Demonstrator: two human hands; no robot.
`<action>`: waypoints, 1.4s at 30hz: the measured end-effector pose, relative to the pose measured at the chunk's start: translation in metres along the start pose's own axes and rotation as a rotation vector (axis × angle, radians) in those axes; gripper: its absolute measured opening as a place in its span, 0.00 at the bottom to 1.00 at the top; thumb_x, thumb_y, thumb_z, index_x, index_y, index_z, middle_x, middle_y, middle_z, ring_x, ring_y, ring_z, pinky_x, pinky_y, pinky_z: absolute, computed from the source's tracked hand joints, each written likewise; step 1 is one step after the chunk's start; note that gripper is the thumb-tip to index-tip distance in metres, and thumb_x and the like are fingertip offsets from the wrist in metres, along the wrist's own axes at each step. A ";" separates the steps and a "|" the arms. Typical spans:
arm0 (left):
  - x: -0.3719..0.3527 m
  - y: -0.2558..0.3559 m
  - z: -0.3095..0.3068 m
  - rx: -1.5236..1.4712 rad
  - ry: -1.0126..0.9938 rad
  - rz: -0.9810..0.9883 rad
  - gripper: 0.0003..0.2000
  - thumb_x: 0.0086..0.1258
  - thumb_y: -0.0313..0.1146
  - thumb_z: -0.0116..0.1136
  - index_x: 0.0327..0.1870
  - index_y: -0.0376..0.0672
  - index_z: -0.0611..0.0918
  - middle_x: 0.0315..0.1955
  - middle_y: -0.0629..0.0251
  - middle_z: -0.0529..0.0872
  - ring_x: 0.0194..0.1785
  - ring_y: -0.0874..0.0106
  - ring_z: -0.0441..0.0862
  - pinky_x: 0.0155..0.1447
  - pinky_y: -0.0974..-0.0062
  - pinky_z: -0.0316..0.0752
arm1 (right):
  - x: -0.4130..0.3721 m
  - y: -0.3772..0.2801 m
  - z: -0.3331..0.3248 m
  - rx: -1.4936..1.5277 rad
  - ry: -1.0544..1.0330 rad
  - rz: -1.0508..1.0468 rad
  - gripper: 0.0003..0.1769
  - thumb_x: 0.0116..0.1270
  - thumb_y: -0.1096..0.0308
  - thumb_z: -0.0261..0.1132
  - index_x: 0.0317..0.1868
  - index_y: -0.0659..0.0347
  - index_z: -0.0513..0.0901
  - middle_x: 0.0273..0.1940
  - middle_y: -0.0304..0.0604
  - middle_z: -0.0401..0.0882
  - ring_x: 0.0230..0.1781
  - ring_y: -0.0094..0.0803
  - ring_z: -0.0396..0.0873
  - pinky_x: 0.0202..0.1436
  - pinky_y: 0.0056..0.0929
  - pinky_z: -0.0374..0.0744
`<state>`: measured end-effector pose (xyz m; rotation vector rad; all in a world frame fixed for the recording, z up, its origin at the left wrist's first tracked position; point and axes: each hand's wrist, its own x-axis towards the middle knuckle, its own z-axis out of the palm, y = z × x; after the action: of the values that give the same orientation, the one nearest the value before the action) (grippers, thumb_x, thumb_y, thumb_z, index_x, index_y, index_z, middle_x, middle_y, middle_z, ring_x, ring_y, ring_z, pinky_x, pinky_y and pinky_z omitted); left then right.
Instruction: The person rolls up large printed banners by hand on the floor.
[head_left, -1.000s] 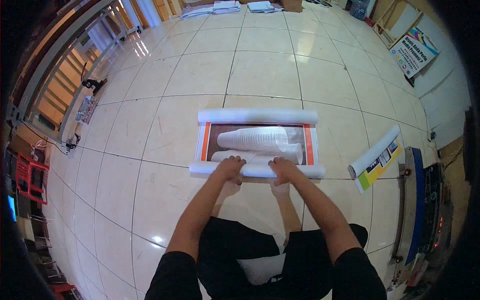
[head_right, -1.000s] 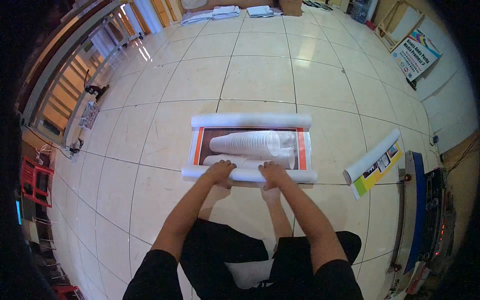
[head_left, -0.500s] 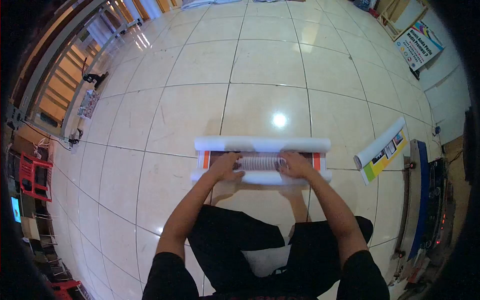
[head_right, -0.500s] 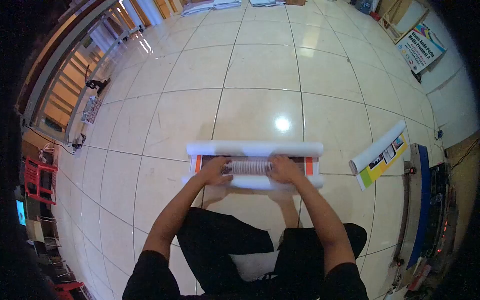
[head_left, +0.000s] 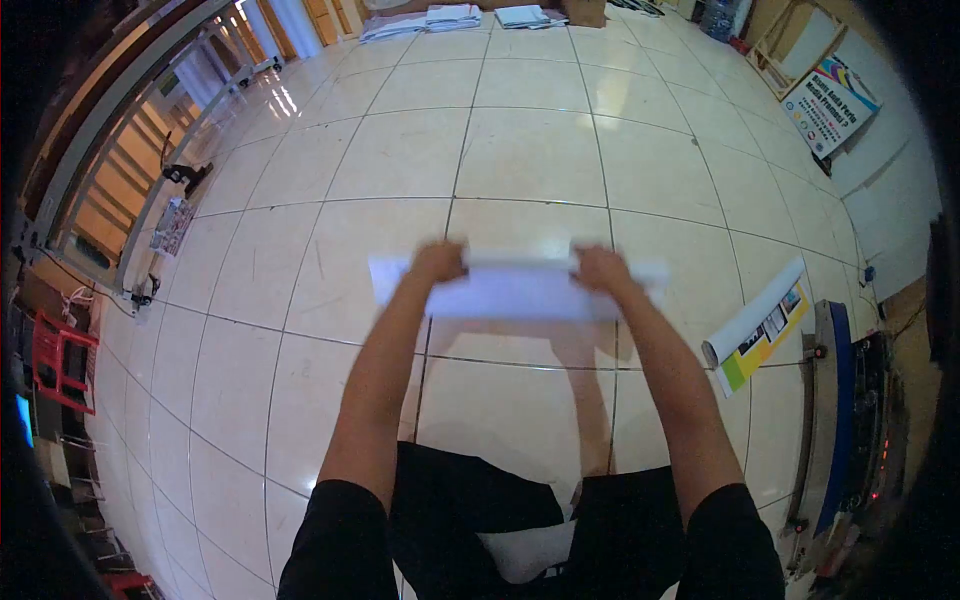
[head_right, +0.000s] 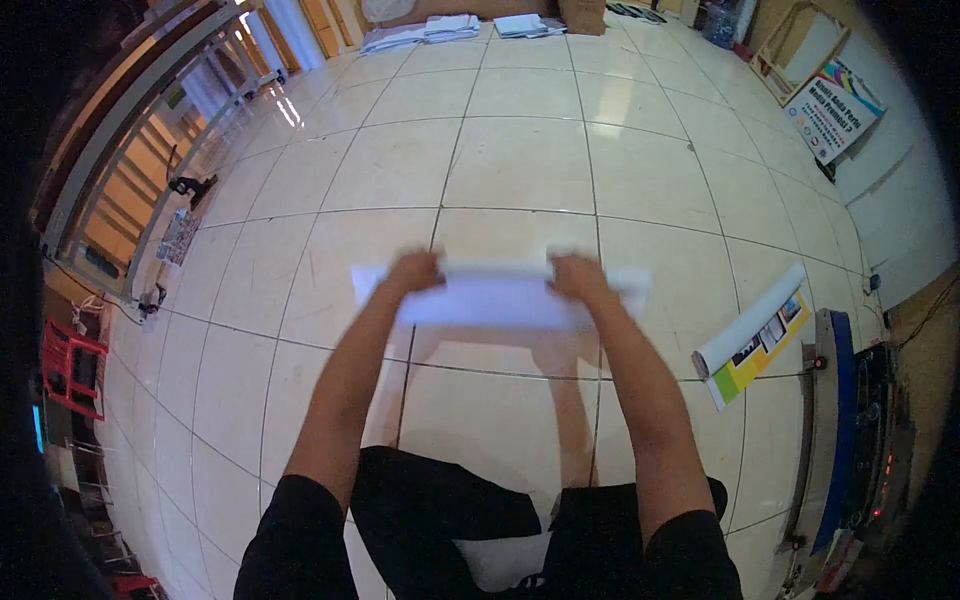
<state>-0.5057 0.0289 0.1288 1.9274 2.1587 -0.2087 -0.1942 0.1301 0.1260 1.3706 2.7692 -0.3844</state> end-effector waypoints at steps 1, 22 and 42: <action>0.020 -0.010 -0.037 -0.098 0.263 0.067 0.21 0.55 0.41 0.67 0.49 0.43 0.80 0.45 0.51 0.85 0.53 0.54 0.82 0.56 0.54 0.76 | 0.020 -0.001 -0.044 -0.066 0.233 -0.042 0.24 0.56 0.54 0.69 0.51 0.57 0.81 0.45 0.51 0.84 0.48 0.48 0.82 0.55 0.46 0.78; -0.206 0.063 0.135 -0.108 -0.197 0.279 0.20 0.51 0.39 0.70 0.45 0.45 0.80 0.41 0.55 0.85 0.50 0.57 0.82 0.54 0.52 0.75 | -0.222 -0.047 0.106 0.037 -0.214 -0.211 0.28 0.50 0.61 0.75 0.50 0.59 0.76 0.49 0.50 0.78 0.51 0.49 0.79 0.54 0.51 0.77; -0.361 0.033 0.099 -0.773 0.678 -0.407 0.15 0.64 0.29 0.61 0.49 0.33 0.79 0.47 0.47 0.81 0.54 0.53 0.78 0.61 0.61 0.71 | -0.140 -0.098 0.145 0.125 -0.288 -0.303 0.37 0.47 0.60 0.72 0.60 0.58 0.71 0.47 0.56 0.81 0.48 0.52 0.81 0.50 0.50 0.78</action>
<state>-0.4278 -0.3384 0.1334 1.1805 2.4368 1.1867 -0.1980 -0.0694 0.0245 0.8277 2.7421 -0.7140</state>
